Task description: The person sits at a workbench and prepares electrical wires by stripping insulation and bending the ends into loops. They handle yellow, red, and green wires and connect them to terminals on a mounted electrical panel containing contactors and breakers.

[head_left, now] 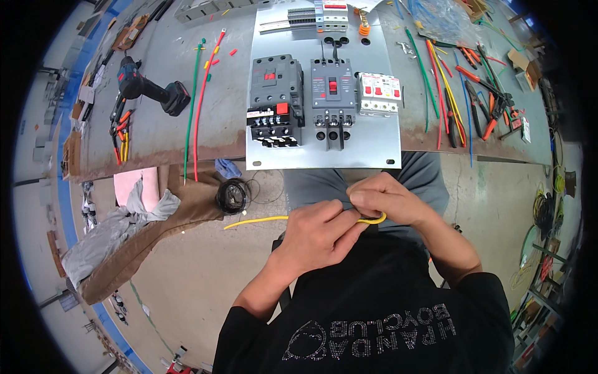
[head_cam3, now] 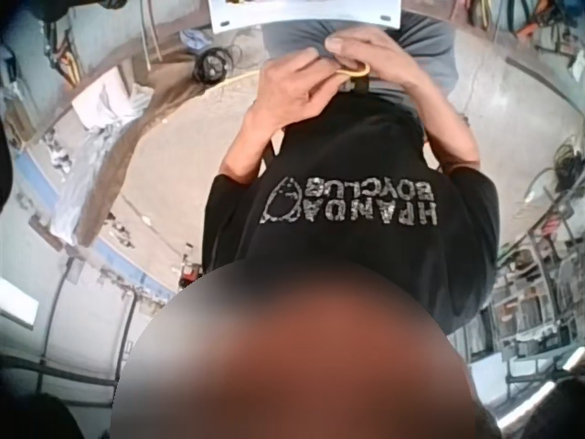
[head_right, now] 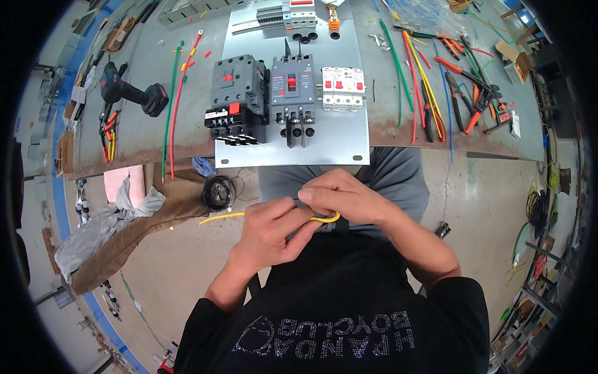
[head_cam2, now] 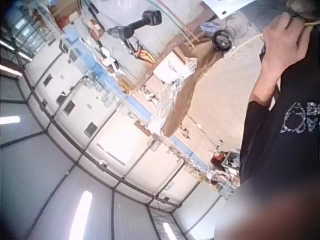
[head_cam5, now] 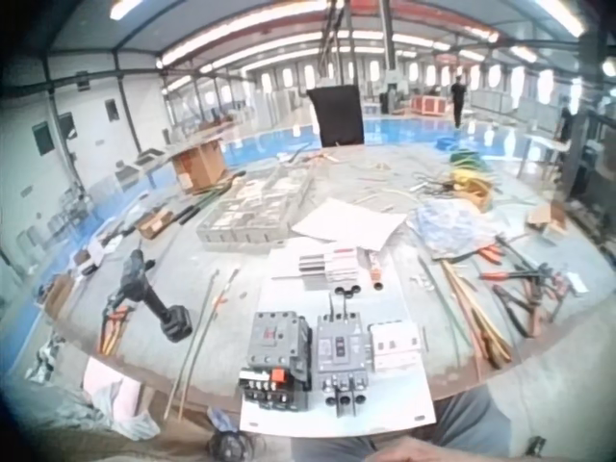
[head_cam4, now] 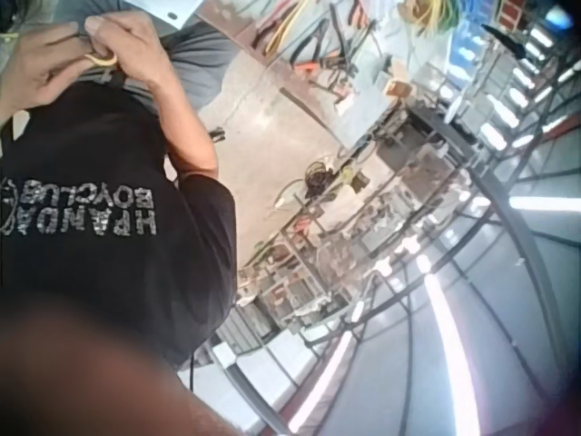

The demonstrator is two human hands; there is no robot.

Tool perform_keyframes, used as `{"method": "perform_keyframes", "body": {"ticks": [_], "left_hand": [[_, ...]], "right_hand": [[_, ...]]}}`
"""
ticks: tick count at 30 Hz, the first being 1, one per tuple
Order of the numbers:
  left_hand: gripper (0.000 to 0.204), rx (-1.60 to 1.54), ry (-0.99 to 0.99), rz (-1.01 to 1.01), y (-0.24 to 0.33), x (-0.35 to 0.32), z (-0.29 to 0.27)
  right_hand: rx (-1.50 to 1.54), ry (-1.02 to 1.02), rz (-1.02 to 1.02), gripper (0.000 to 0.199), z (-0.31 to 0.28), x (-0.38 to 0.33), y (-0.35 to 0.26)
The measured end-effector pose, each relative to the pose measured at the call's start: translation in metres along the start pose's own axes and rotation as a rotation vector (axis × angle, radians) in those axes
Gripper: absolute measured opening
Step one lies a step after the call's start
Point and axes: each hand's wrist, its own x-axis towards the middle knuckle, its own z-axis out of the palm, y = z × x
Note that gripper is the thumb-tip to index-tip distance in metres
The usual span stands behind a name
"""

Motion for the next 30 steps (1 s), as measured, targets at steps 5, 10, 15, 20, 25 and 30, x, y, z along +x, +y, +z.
{"method": "perform_keyframes", "body": {"ticks": [5, 10, 15, 20, 25, 30], "left_hand": [[0.019, 0.041, 0.076, -0.011, 0.002, -0.003, 0.014], [0.019, 0.094, 0.102, -0.077, 0.014, -0.001, 0.019], [0.017, 0.143, 0.175, -0.136, 0.024, -0.003, 0.031], [0.018, 0.175, 0.251, -0.169, 0.023, 0.0, 0.041], [0.015, 0.103, 0.234, -0.155, 0.016, 0.001, 0.038], [0.016, -0.03, 0.077, -0.077, 0.009, 0.009, 0.012]], "right_hand": [[0.198, 0.23, 0.006, 0.048, 0.019, -0.003, 0.008], [0.453, 0.358, -0.01, 0.05, 0.026, -0.007, 0.016], [0.487, 0.45, -0.047, 0.05, 0.031, -0.01, 0.012], [0.619, 0.525, -0.138, 0.047, 0.039, -0.004, 0.009], [0.58, 0.398, -0.068, 0.041, 0.026, -0.004, 0.016], [0.109, 0.171, -0.053, 0.051, -0.001, -0.036, -0.008]]}}
